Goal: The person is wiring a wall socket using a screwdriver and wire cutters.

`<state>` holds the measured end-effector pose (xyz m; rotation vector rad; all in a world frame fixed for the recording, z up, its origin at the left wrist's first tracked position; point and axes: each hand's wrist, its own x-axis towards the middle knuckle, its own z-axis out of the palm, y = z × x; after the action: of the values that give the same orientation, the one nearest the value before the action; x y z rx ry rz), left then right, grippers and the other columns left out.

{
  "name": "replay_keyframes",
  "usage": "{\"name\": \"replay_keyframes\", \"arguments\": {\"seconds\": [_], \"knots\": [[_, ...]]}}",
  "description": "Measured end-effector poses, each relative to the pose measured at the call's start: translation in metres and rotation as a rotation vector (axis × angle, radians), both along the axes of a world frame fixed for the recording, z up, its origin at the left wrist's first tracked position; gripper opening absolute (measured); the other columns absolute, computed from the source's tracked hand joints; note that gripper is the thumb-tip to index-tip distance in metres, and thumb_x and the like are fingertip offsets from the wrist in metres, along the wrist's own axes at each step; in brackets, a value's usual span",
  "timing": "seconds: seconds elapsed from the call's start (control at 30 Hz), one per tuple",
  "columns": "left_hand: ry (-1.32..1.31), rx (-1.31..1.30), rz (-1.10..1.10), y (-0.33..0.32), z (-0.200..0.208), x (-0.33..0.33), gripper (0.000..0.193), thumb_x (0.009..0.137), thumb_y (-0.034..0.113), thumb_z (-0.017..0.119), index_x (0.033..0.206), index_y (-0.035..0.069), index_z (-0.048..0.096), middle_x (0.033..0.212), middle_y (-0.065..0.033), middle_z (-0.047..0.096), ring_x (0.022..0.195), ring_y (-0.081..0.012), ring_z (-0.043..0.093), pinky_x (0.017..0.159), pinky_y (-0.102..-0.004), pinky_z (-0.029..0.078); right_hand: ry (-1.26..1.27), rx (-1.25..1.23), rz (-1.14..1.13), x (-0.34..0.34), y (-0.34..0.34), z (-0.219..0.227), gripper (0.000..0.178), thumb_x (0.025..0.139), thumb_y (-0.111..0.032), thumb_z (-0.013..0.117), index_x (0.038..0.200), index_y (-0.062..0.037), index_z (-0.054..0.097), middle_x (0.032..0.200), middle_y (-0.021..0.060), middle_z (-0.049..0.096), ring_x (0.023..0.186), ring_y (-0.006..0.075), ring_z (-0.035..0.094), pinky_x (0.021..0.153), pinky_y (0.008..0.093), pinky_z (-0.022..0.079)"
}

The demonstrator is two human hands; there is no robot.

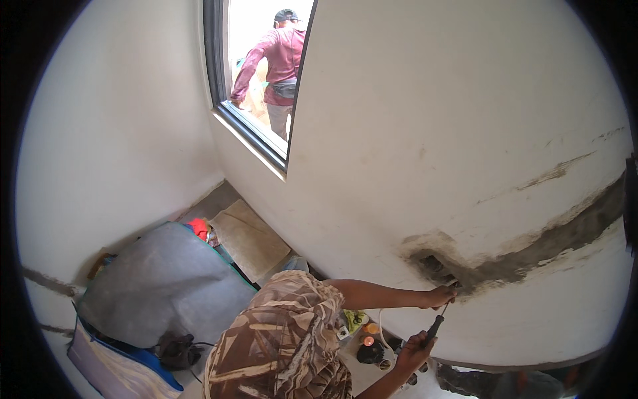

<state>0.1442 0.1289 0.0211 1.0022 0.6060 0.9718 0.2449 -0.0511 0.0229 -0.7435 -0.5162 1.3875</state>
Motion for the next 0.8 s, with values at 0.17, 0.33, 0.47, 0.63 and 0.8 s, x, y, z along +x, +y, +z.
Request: {"name": "replay_keyframes", "arguments": {"seconds": [0.17,0.33,0.47,0.63,0.8], "knots": [[-0.011,-0.042,0.055,0.009,-0.008,-0.005,0.044,0.103,0.046,0.038,0.090,0.007,0.053,0.057,0.0035,0.028,0.042,-0.0103,0.023,0.041,-0.0299,0.022,-0.666,-0.068,-0.314,-0.045,-0.008,0.030,0.051,0.099,-0.031,0.055,0.141,-0.0050,0.041,0.094,0.0073,0.057,0.080,0.0168,0.057,0.075,0.0285,0.051],[0.007,-0.053,0.044,0.014,-0.012,-0.007,0.043,0.102,0.048,0.041,0.087,0.009,0.053,0.054,0.0043,0.029,0.042,-0.0100,0.022,0.041,-0.0300,0.021,0.409,-0.064,0.091,-0.018,-0.008,0.004,0.047,0.100,-0.035,0.052,0.138,-0.0071,0.043,0.094,0.0057,0.057,0.082,0.0146,0.056,0.073,0.0284,0.049],[-0.027,-0.086,-0.003,0.006,-0.006,-0.001,0.042,0.101,0.049,0.043,0.085,0.011,0.052,0.052,0.0052,0.029,0.041,-0.0095,0.022,0.041,-0.0298,0.020,-0.004,-0.048,-0.110,-0.024,-0.004,-0.006,0.040,0.101,-0.029,0.052,0.135,-0.0085,0.044,0.092,0.0053,0.056,0.080,0.0134,0.054,0.071,0.0283,0.048],[-0.050,-0.191,0.028,0.022,-0.020,-0.003,0.042,0.101,0.051,0.044,0.082,0.013,0.049,0.052,0.0049,0.028,0.041,-0.0093,0.020,0.041,-0.0302,0.018,-1.328,0.193,-0.573,-0.054,0.004,-0.001,0.034,0.101,-0.023,0.051,0.129,-0.0067,0.048,0.090,0.0067,0.055,0.079,0.0137,0.052,0.070,0.0307,0.044],[-0.066,-0.177,0.031,0.021,-0.013,-0.003,0.043,0.101,0.052,0.042,0.082,0.014,0.047,0.052,0.0047,0.029,0.039,-0.0091,0.018,0.040,-0.0297,0.017,0.311,-0.025,0.091,-0.012,0.006,-0.013,0.041,0.093,-0.019,0.056,0.130,-0.0028,0.051,0.099,0.0110,0.058,0.083,0.0199,0.056,0.073,0.0339,0.047]]}}
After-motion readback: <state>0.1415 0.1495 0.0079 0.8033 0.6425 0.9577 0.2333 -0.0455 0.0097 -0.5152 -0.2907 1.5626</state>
